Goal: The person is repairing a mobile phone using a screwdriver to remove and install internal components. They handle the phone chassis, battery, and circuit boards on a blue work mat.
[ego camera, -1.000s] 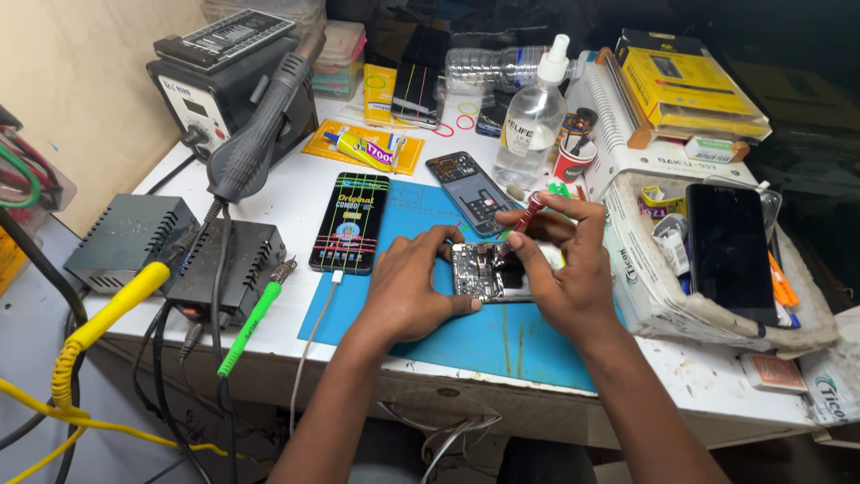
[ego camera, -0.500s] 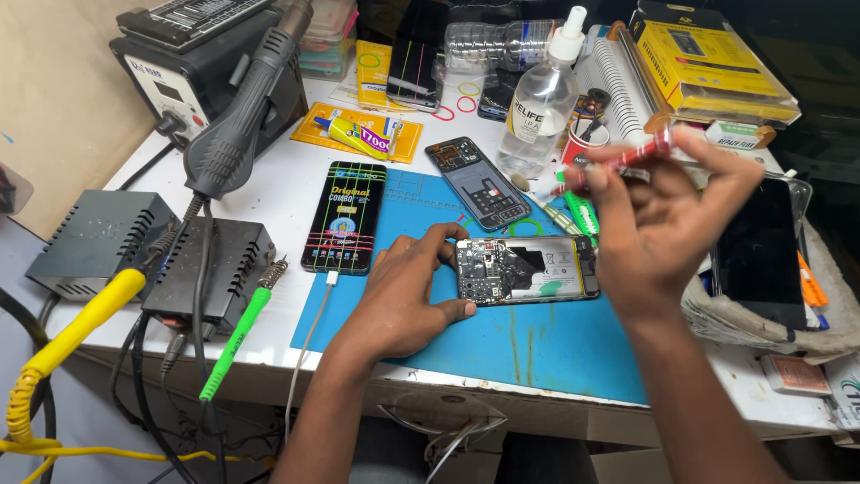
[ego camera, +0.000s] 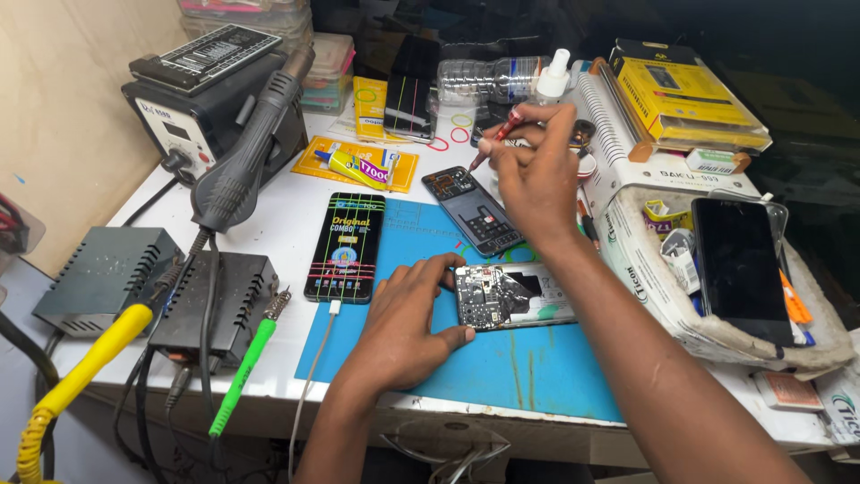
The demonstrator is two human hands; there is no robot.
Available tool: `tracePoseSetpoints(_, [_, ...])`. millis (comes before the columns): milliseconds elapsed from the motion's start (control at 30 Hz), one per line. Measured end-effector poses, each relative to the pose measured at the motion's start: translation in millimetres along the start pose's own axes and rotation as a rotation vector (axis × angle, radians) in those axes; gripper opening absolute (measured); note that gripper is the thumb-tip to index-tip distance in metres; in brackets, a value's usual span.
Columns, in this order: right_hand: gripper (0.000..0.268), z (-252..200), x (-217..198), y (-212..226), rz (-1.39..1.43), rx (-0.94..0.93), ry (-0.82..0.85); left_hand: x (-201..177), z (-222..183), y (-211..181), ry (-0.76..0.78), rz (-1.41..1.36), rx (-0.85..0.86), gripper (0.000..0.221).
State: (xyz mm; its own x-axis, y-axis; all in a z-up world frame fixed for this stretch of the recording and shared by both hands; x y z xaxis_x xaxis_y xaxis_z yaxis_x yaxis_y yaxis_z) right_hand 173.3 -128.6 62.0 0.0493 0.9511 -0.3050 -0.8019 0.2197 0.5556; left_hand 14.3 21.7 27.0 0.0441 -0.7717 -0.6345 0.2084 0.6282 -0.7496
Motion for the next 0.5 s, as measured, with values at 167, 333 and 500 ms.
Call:
tracePoseSetpoints(167, [0.039,2.2,13.5,-21.5,-0.067,-0.035,0.023,1.7,1.8,3.4,0.0,0.007,-0.007,0.078])
tracePoseSetpoints(333, [0.042,5.7,23.3,-38.7,-0.272,-0.055,0.017,2.4,1.8,5.3,0.003,-0.001,-0.006,0.079])
tracePoseSetpoints(500, [0.043,6.1,27.1,-46.2,-0.271,-0.058,0.063,3.0,3.0,6.9,0.018,0.007,-0.024,0.082])
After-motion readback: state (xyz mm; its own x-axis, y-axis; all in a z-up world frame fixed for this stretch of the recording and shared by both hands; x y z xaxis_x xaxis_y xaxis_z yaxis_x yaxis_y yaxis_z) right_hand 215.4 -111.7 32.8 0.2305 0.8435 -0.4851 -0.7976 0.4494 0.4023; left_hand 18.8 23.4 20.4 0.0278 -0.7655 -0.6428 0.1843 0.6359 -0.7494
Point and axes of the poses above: each hand's wrist, its own z-axis towards the middle knuckle, its own x-axis out of the palm, y = z × x, the point moved 2 cm from there along z, towards the middle knuckle, and after that the axes turned 1 degree about -x, right-handed, at the moved point
